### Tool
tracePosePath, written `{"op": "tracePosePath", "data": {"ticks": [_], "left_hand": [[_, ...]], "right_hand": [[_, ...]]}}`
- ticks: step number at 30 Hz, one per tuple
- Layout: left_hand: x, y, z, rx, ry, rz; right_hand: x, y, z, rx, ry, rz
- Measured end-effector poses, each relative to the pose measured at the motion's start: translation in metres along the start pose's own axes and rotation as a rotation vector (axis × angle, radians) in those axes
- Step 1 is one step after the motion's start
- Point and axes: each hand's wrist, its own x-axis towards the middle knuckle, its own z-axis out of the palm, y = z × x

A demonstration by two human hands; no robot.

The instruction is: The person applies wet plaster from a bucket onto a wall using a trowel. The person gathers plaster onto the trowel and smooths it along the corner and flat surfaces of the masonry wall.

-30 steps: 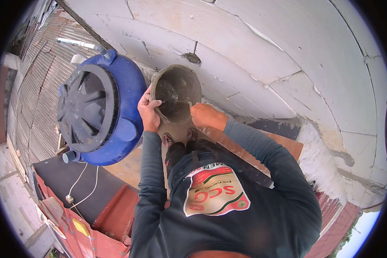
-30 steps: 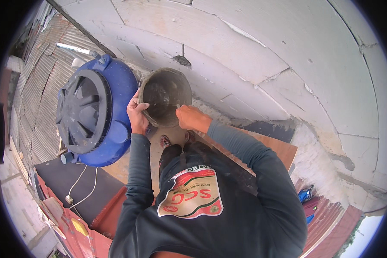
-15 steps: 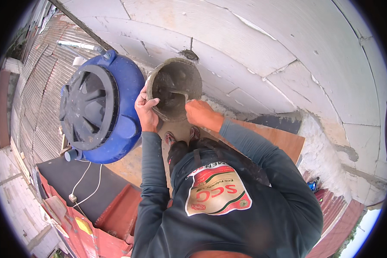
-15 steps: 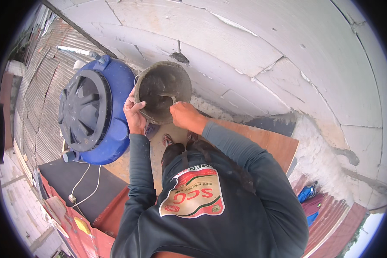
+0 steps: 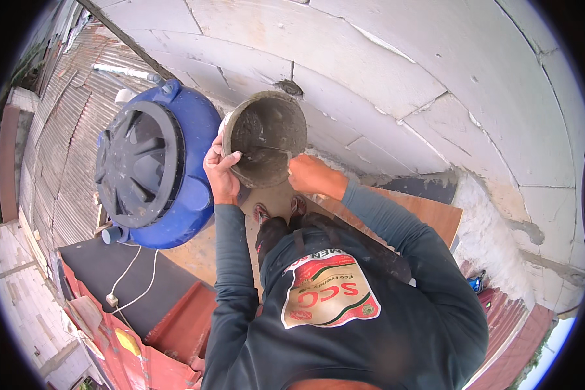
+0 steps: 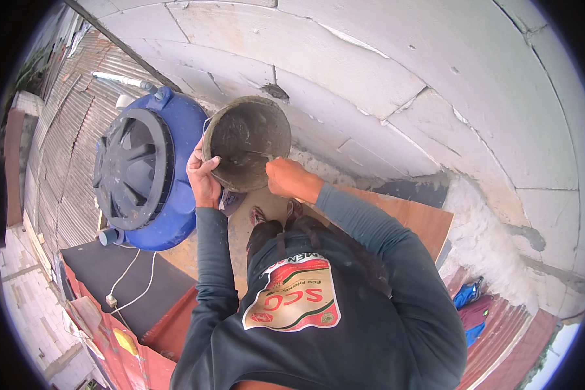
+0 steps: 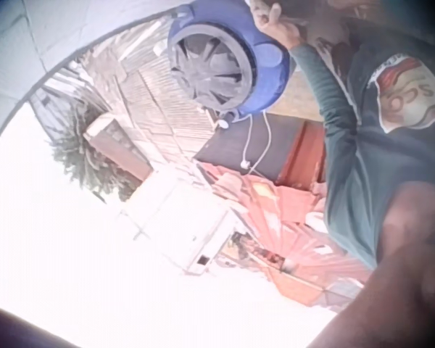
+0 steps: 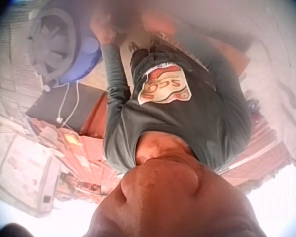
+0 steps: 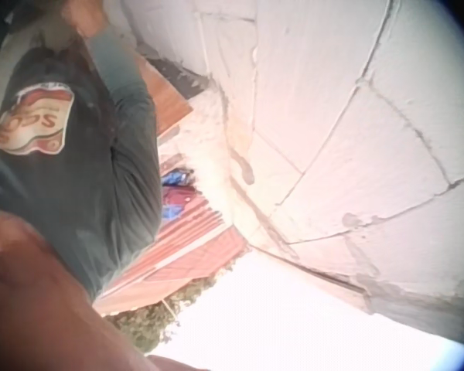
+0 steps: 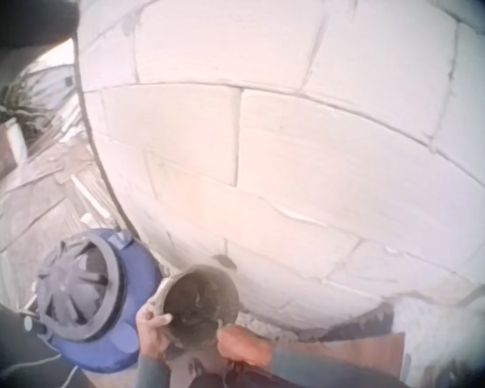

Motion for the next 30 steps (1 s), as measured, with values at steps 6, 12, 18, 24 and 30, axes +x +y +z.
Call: {"op": "tracePosePath", "data": {"ticks": [6, 12, 18, 24, 30], "left_hand": [[-0.009, 0.014, 0.017, 0.087, -0.016, -0.004], [-0.009, 0.032, 0.017, 0.042, -0.058, 0.029], [-0.009, 0.044, 0.02, -0.037, -0.08, 0.033], [-0.016, 0.032, 0.017, -0.098, -0.079, 0.022], [-0.023, 0.017, -0.001, -0.113, 0.009, 0.037]], "right_hand": [[0.027, 0.016, -0.027, -0.017, -0.157, 0.103], [0.008, 0.002, -0.068, 0.504, -0.366, 0.224], [-0.003, 0.023, -0.062, 1.083, -0.405, 0.34], [-0.015, 0.016, -0.034, 1.535, -0.413, 0.362], [-0.024, 0.019, -0.015, 1.731, -0.393, 0.321]]}}
